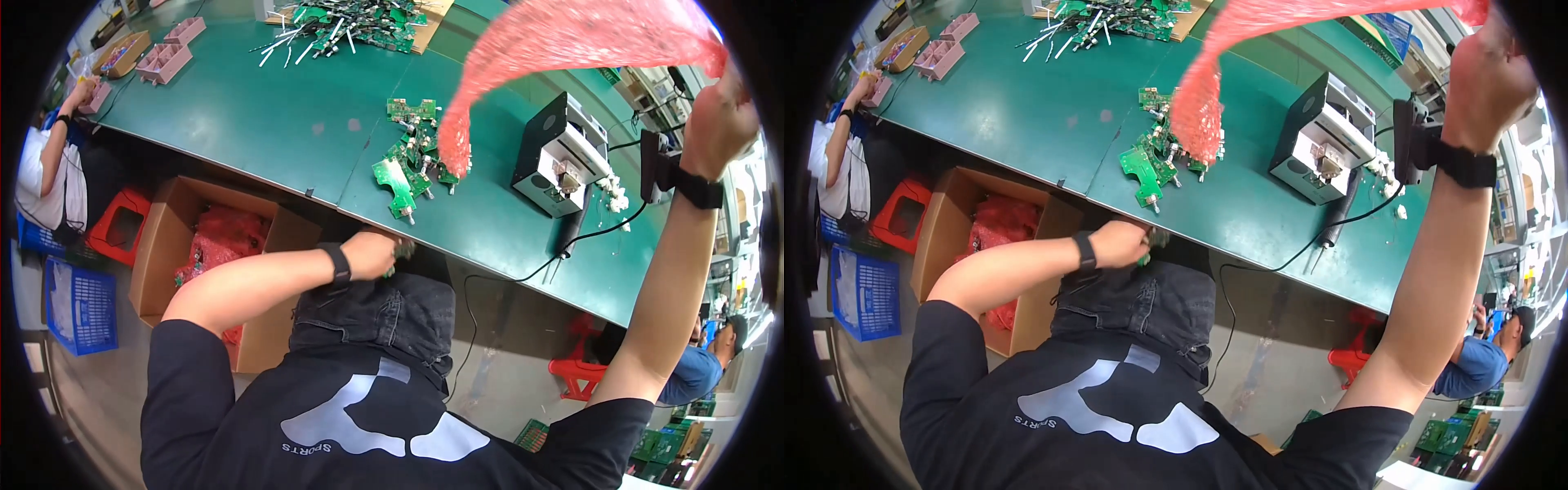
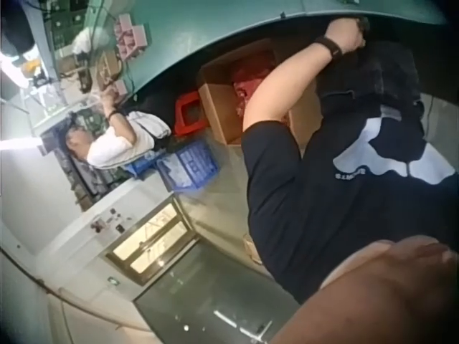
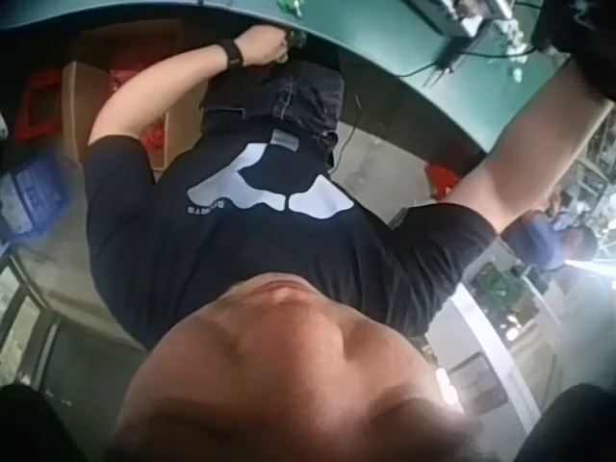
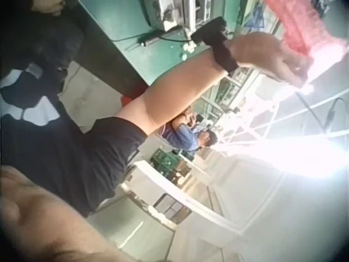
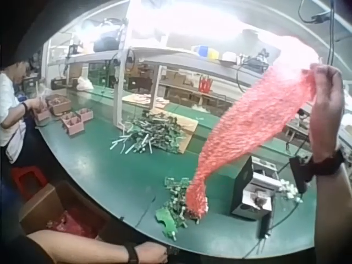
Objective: The person assembles electronic devices by placing motors and circuit boards into plastic housings and securing them with a power screwdriver. After setting the units aside, they retrieve more circuit boards from a box and gather bundles of wire connectors from the workbench.
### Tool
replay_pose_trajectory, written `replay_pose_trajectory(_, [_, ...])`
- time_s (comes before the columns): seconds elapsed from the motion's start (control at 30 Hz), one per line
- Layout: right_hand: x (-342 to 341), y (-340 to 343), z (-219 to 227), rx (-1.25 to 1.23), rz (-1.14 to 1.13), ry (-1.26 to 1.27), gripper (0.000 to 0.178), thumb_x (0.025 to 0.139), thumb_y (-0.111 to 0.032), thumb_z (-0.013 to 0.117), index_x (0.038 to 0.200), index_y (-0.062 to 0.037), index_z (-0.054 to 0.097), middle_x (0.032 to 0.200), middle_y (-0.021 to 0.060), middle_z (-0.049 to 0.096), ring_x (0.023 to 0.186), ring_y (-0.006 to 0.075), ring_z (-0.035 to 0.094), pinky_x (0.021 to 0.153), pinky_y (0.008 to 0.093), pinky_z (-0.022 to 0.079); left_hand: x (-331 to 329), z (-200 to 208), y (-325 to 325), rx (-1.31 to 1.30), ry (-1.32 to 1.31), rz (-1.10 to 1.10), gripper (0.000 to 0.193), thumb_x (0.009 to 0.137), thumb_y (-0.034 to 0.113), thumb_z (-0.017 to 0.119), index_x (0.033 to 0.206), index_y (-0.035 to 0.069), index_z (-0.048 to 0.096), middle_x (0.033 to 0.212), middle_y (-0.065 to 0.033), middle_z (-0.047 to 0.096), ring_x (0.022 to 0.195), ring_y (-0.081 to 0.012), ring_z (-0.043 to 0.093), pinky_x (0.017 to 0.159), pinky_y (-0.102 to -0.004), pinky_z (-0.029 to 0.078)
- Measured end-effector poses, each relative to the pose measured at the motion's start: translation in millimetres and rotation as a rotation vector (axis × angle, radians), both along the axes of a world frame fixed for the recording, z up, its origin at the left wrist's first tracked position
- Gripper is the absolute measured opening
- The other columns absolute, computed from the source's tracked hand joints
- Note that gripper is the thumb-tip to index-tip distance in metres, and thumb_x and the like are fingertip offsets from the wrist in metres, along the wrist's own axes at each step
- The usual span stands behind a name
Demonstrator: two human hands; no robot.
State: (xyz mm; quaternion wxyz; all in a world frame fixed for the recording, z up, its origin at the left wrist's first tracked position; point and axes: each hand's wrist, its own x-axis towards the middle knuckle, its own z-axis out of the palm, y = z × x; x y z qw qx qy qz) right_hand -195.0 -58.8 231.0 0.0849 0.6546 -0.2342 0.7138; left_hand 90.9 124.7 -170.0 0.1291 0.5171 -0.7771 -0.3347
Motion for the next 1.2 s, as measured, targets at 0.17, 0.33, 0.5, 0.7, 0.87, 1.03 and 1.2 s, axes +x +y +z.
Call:
replay_pose_trajectory(0.17, [25, 61, -82, 0.238, -0.026, 0.367, 0.035, 0.103, -0.012, 0.059, 0.137, -0.0014, 0.059, 0.085, 0.0012, 0.069, 0.067, 0.004, 0.056, 0.061, 0.0224, 0.045, 11, 95, 47, -0.123, 0.141, -0.367, 0.033, 0.086, 0.005, 0.066, 0.118, 0.01, 0.064, 0.1, -0.0174, 0.069, 0.094, -0.0394, 0.068, 0.078, -0.0478, 0.056])
replay_pose_trajectory(0.33, [6, 121, -135, 0.307, -0.233, 0.463, 0.035, 0.099, -0.004, 0.057, 0.134, -0.0044, 0.061, 0.087, 0.0011, 0.069, 0.069, 0.006, 0.058, 0.063, 0.0247, 0.048, 46, 113, 12, -0.279, 0.156, -0.062, 0.031, 0.088, 0.009, 0.071, 0.119, 0.01, 0.064, 0.104, -0.0141, 0.068, 0.09, -0.0333, 0.069, 0.075, -0.0416, 0.057])
replay_pose_trajectory(0.5, [-86, 134, -144, 0.342, -0.261, -0.232, 0.031, 0.108, -0.016, 0.054, 0.134, -0.0002, 0.058, 0.121, 0.0097, 0.067, 0.104, 0.0143, 0.063, 0.092, 0.0286, 0.051, 49, 115, -52, -0.08, 0.259, -0.129, 0.037, 0.09, 0.013, 0.074, 0.126, 0.007, 0.064, 0.103, -0.0098, 0.069, 0.093, -0.026, 0.071, 0.076, -0.0358, 0.057])
replay_pose_trajectory(0.7, [-190, 144, -153, 0.507, -0.212, -0.335, 0.032, 0.108, -0.014, 0.052, 0.135, 0.0028, 0.057, 0.122, 0.0072, 0.065, 0.103, 0.0153, 0.065, 0.092, 0.0287, 0.053, 30, 108, -91, 0.731, 0.949, -0.013, 0.047, 0.09, 0.018, 0.079, 0.132, 0.005, 0.062, 0.095, -0.0046, 0.068, 0.084, -0.0145, 0.069, 0.076, -0.0325, 0.056])
replay_pose_trajectory(0.87, [-192, 146, -166, 0.367, -0.351, -0.329, 0.035, 0.107, -0.014, 0.053, 0.139, 0.0007, 0.053, 0.122, 0.008, 0.065, 0.101, 0.0165, 0.066, 0.088, 0.0313, 0.056, 16, 101, -119, 0.218, 0.562, 0.012, 0.051, 0.089, 0.023, 0.08, 0.132, 0.003, 0.062, 0.101, -0.0082, 0.072, 0.085, -0.0179, 0.071, 0.077, -0.0358, 0.057])
replay_pose_trajectory(1.03, [-147, 173, -198, 0.633, -0.156, -0.594, 0.035, 0.106, -0.016, 0.055, 0.138, 0.0003, 0.053, 0.125, 0.0105, 0.064, 0.101, 0.0201, 0.066, 0.085, 0.0348, 0.057, 7, 122, -112, -0.369, 0.266, 0.334, 0.054, 0.088, 0.03, 0.08, 0.13, 0.002, 0.063, 0.107, -0.0136, 0.073, 0.088, -0.0268, 0.073, 0.078, -0.0413, 0.058])
replay_pose_trajectory(1.2, [-56, 210, -242, 0.592, 0.163, -0.66, 0.037, 0.104, -0.017, 0.057, 0.135, 0.002, 0.051, 0.107, 0.0109, 0.062, 0.087, 0.0203, 0.062, 0.074, 0.0322, 0.057, -16, 139, -38, -0.567, 0.524, -0.167, 0.074, 0.085, 0.037, 0.082, 0.141, 0.0, 0.051, 0.124, -0.0216, 0.066, 0.11, -0.0354, 0.067, 0.096, -0.0399, 0.054])
